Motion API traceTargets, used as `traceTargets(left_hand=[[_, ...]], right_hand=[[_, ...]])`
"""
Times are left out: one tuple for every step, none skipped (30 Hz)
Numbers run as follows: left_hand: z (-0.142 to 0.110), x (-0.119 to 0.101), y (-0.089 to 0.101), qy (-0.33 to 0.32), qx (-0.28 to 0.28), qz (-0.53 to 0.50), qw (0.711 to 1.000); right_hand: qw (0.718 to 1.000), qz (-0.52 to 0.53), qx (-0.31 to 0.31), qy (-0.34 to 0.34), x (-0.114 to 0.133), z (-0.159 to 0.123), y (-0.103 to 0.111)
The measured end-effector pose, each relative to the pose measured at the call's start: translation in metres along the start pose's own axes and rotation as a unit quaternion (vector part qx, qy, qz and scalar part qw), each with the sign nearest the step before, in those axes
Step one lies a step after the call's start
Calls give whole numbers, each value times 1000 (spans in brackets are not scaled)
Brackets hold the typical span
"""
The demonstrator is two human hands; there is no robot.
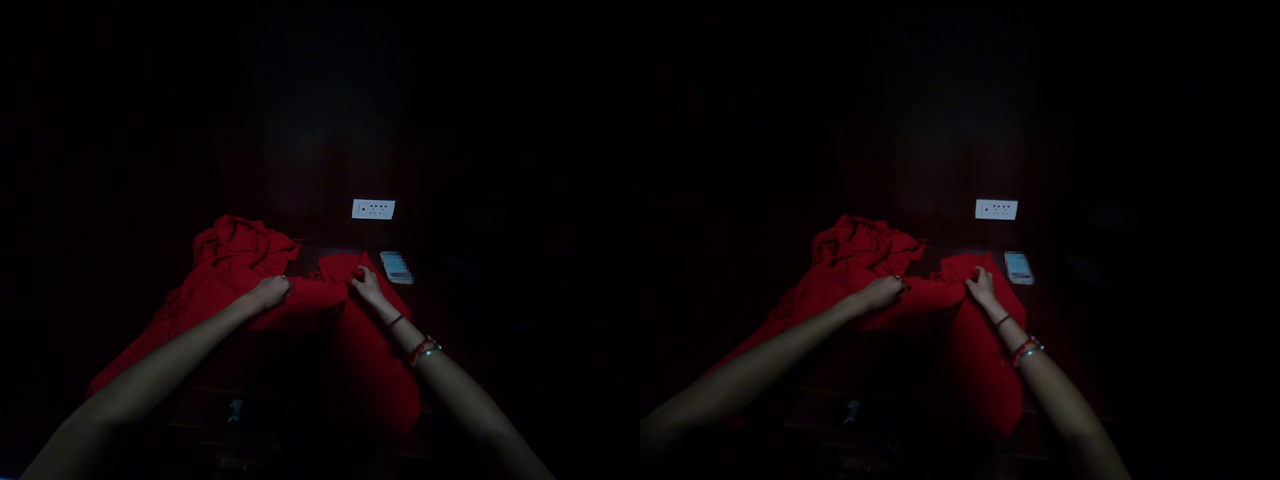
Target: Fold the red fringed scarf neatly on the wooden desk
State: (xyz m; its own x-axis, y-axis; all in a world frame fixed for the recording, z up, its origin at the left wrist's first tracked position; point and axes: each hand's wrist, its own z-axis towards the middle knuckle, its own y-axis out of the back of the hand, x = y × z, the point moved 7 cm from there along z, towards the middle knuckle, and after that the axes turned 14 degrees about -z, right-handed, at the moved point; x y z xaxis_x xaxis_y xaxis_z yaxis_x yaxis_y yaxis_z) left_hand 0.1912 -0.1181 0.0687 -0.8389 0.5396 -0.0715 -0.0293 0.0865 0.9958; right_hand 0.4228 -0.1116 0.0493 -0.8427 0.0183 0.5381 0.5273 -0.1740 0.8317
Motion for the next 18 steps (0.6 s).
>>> traceTargets(left_hand=[[3,-1,9,-11,-6,-27,1000],[5,-4,21,-21,-18,-67,997],[7,-9,32,-33,-29,-121,992],[8,-16,44,-46,-43,-188,980],[10,-25,55,-59,-57,-263,961],[11,-35,64,-72,-72,-337,936],[13,-46,71,-79,-94,-399,909],[15,-56,75,-85,-107,-442,887],[17,-66,76,-90,-115,-460,876],[18,-74,74,-94,-121,-457,876],[18,-81,70,-98,-117,-439,885],[17,-84,63,-96,-104,-403,904],[14,-84,52,-86,-80,-354,928],[9,-80,39,-66,-46,-295,952],[3,-72,24,-40,-7,-229,973],[-3,-62,10,-11,27,-165,986],[-9,-52,-2,12,48,-114,992],[-13,-45,-9,14,48,-83,995]], right_hand=[[999,2,-21,45,10,-13,2],[995,15,-29,99,22,-27,3],[988,36,-27,146,34,-39,4],[981,59,-23,181,45,-50,5],[975,88,-13,202,55,-58,5],[970,123,1,210,63,-62,6],[965,161,16,207,68,-64,8],[960,199,27,195,70,-63,10],[956,231,33,179,68,-60,12],[953,256,34,160,62,-56,15],[951,275,37,140,52,-53,18],[950,287,45,118,40,-50,21],[949,295,62,92,24,-48,23],[947,302,88,61,8,-48,23],[945,307,109,23,-9,-49,23],[943,309,120,-18,-25,-53,24],[944,301,123,-54,-38,-59,25],[949,283,118,-79,-46,-66,26]])
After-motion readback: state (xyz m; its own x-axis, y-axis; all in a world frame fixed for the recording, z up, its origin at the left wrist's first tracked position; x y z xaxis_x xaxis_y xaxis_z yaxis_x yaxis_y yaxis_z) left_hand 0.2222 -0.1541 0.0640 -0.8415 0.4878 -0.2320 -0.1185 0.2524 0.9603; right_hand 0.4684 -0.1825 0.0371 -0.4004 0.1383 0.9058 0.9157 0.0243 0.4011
